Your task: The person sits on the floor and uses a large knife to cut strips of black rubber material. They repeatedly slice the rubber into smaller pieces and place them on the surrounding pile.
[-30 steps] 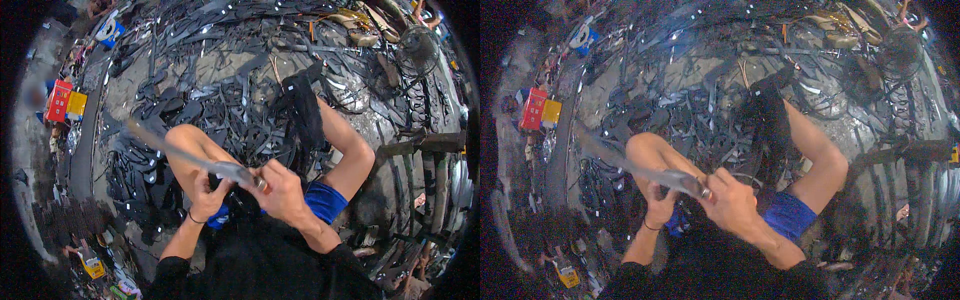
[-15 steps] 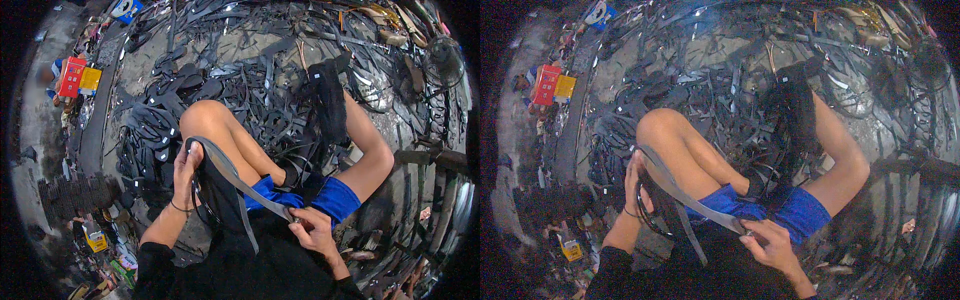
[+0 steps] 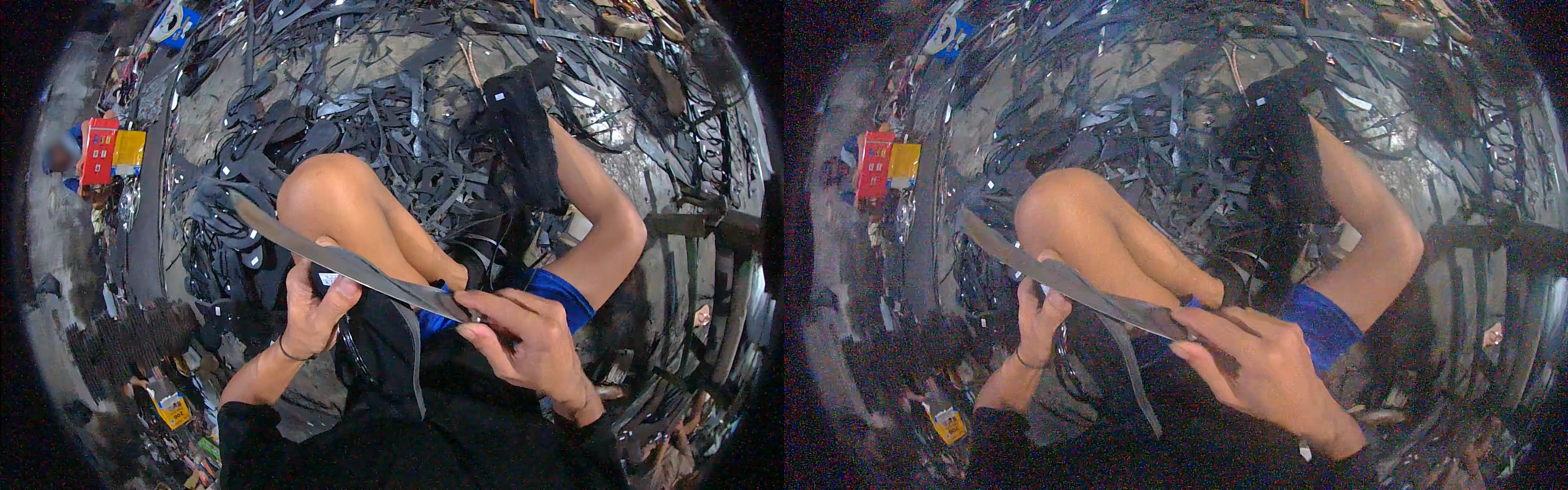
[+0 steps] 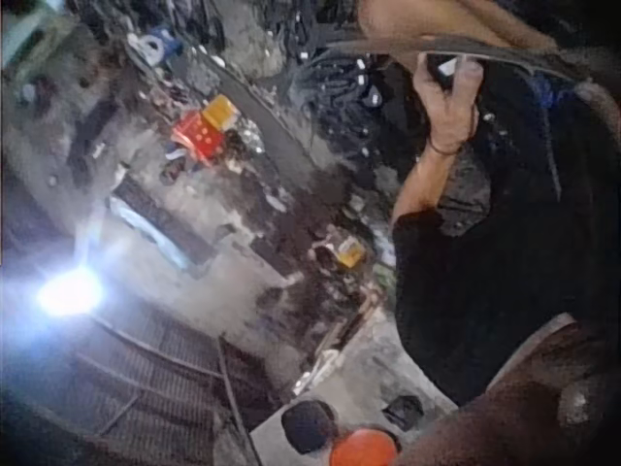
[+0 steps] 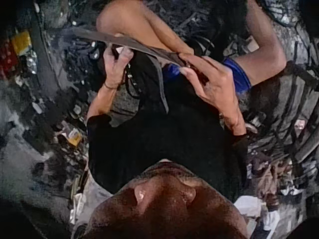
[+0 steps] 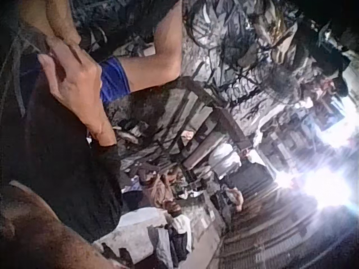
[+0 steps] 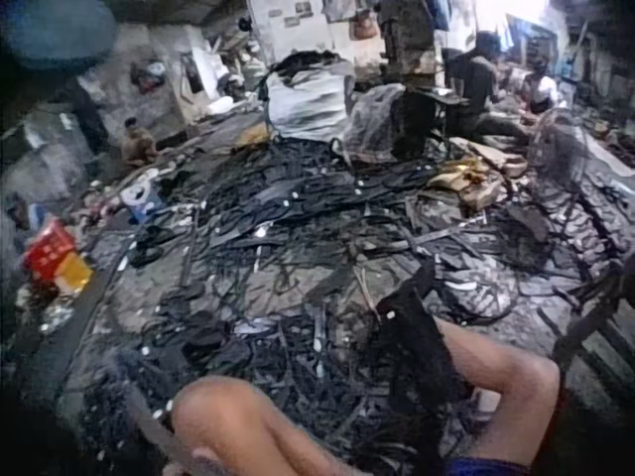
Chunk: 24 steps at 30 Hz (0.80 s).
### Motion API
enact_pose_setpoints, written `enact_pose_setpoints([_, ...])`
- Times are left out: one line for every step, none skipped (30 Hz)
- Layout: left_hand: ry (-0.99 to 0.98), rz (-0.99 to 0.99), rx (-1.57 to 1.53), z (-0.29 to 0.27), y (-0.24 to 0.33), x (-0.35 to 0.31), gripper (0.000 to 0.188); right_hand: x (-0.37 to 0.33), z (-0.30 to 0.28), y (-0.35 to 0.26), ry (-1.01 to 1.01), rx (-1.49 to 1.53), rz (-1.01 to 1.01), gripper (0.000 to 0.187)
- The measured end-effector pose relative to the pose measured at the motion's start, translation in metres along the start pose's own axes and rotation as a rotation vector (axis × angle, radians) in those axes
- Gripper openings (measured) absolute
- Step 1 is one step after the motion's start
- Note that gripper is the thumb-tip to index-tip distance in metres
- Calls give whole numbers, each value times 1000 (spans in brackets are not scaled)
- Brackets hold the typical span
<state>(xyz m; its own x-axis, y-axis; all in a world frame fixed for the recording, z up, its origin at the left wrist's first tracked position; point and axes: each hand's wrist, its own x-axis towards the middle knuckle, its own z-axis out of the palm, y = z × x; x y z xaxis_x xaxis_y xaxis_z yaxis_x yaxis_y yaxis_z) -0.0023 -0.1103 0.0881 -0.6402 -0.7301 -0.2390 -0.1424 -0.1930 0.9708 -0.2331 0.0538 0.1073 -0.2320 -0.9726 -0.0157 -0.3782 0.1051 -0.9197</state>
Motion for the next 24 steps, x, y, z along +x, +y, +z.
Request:
enact_pose_setpoints([9,-40,-5,3,4,-1,35,7,-1,-3,-10,29,-17,28])
enact_pose_setpoints([17,-74,-6,7,10,-2,36,15,-4,-7,-15,57,-41,28])
enact_pose_setpoints([7,-42,45,12,15,-2,35,24,-4,-10,-22,87,-65,28])
enact_pose_setpoints([-16,-8,90,20,18,1,35,34,-1,-9,-31,98,-89,27])
enact_pose_setpoints([-62,34,128,29,25,7,35,45,1,-8,-20,97,-104,26])
enact_pose_setpoints([-64,-66,150,33,31,7,35,58,10,5,-4,115,-189,25])
enact_pose_setpoints([-36,-82,203,29,32,8,35,68,12,8,-44,221,-144,24])
enact_pose_setpoints([1,-37,304,15,36,11,35,75,14,20,3,370,-92,27])
enact_pose_setpoints([98,91,429,-8,45,16,36,84,14,40,140,367,-11,31])
enact_pose_setpoints([261,229,565,-39,51,21,37,88,-1,51,192,94,244,34])
enact_pose_setpoints([463,361,710,-78,70,18,38,96,-5,74,288,51,321,45])
enact_pose_setpoints([630,482,799,-112,81,24,39,94,0,131,552,-243,176,45])
enact_pose_setpoints([804,553,869,-140,99,16,40,99,-3,155,503,-504,195,42])
enact_pose_setpoints([924,600,857,-153,104,13,41,99,0,184,531,-434,396,35])
enact_pose_setpoints([962,568,757,-143,102,12,41,101,5,205,545,-432,397,33])
enact_pose_setpoints([979,537,657,-137,100,11,40,99,8,224,571,-429,410,32])
enact_pose_setpoints([853,503,594,-117,89,11,39,98,8,242,599,-429,420,31])
enact_pose_setpoints([731,460,533,-95,78,11,39,98,11,259,580,-469,435,23])
enact_pose_setpoints([485,428,510,-66,48,14,37,111,14,264,562,-513,431,17])
enact_pose_setpoints([336,479,592,-64,8,16,35,124,16,241,542,-426,381,15])
enact_pose_setpoints([328,345,587,-37,-20,13,38,129,20,217,523,-354,349,14])
enact_pose_setpoints([239,258,303,-12,-51,27,44,134,22,208,509,-361,296,16])
enact_pose_setpoints([157,156,18,19,-83,45,51,129,8,190,500,-220,176,27])
enact_pose_setpoints([131,108,100,51,-85,58,54,126,-1,162,444,-167,138,23])
